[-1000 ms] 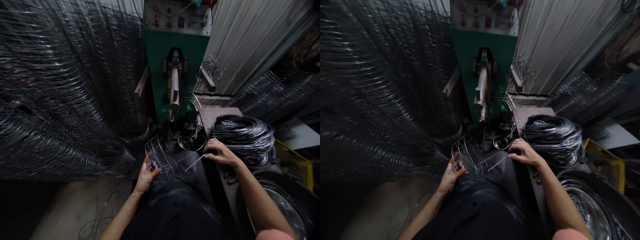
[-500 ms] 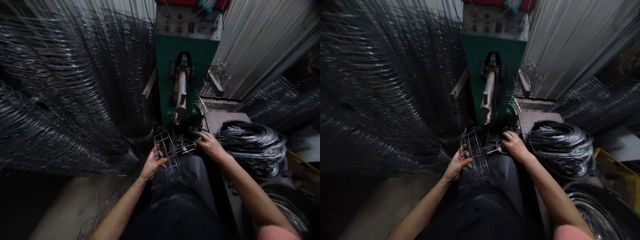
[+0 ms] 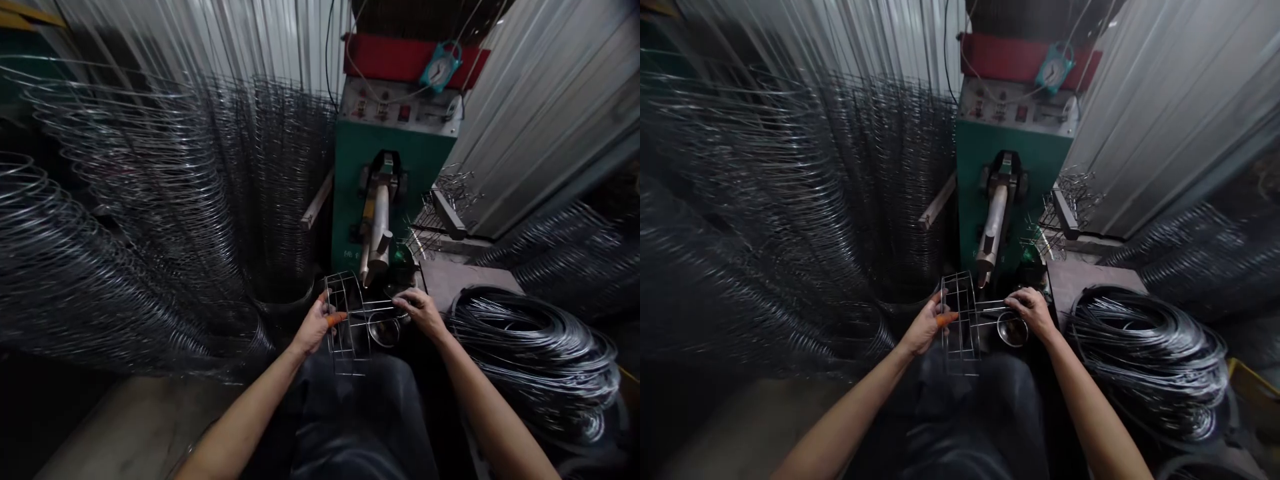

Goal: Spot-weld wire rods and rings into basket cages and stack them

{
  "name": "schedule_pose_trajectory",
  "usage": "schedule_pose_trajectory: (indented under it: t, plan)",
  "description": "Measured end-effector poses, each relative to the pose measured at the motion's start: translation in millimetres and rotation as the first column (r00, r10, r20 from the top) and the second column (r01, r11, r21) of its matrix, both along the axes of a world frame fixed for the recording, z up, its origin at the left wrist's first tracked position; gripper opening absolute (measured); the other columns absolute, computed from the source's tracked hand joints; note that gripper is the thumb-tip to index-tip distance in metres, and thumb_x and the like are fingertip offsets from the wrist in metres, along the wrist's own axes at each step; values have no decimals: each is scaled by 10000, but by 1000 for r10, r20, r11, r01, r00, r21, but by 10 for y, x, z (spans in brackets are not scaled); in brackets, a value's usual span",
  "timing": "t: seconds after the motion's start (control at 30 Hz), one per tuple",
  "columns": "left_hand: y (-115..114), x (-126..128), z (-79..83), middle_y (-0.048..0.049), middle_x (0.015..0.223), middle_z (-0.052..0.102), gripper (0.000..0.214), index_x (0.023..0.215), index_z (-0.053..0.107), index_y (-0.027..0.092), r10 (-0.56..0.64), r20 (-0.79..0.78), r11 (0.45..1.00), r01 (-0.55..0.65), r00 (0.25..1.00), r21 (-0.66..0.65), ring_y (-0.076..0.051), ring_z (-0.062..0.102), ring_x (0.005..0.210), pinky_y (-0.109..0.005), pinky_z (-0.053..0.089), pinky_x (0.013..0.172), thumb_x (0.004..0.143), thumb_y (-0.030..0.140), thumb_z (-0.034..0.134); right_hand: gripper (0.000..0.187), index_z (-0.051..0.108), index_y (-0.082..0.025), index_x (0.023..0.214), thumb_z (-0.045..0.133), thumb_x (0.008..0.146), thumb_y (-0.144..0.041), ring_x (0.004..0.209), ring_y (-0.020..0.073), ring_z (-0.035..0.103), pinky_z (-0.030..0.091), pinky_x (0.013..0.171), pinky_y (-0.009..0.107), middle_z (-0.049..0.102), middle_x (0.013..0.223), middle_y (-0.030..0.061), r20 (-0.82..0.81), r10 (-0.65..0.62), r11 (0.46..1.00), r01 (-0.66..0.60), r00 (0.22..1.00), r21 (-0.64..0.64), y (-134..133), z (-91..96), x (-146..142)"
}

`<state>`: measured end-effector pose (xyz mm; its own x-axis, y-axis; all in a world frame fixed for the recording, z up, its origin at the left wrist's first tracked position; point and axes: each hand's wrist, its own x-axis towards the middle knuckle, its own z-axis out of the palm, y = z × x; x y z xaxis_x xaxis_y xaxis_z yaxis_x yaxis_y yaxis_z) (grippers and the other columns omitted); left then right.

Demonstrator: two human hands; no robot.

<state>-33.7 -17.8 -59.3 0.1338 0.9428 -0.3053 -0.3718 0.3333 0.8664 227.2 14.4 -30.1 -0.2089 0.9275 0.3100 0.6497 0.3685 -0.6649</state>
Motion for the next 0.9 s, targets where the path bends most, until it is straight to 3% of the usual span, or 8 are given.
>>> schedule_pose_trajectory:
  t: [0.27, 0.9]
  plan:
    - [155, 89, -56, 70, 710, 454, 819, 1254, 376, 209, 17, 5, 999, -17, 1000, -39, -47, 456, 532, -158, 344, 422, 541, 223, 778, 330, 668, -220, 709, 544, 783, -517, 740, 198, 585, 440, 688, 322, 651, 723, 39, -15, -20, 1000, 20, 1000, -21, 196, -99, 25]
    - [330, 180, -86, 71, 683, 463, 819, 1271, 358, 201, 33, 39, 996, -30, 999, -84, -43, 435, 499, -166, 333, 416, 567, 211, 776, 324, 664, -199, 699, 582, 740, -510, 734, 191, 590, 448, 668, 302, 653, 731, 39, -34, -29, 994, 25, 999, -111, 458, -144, 80]
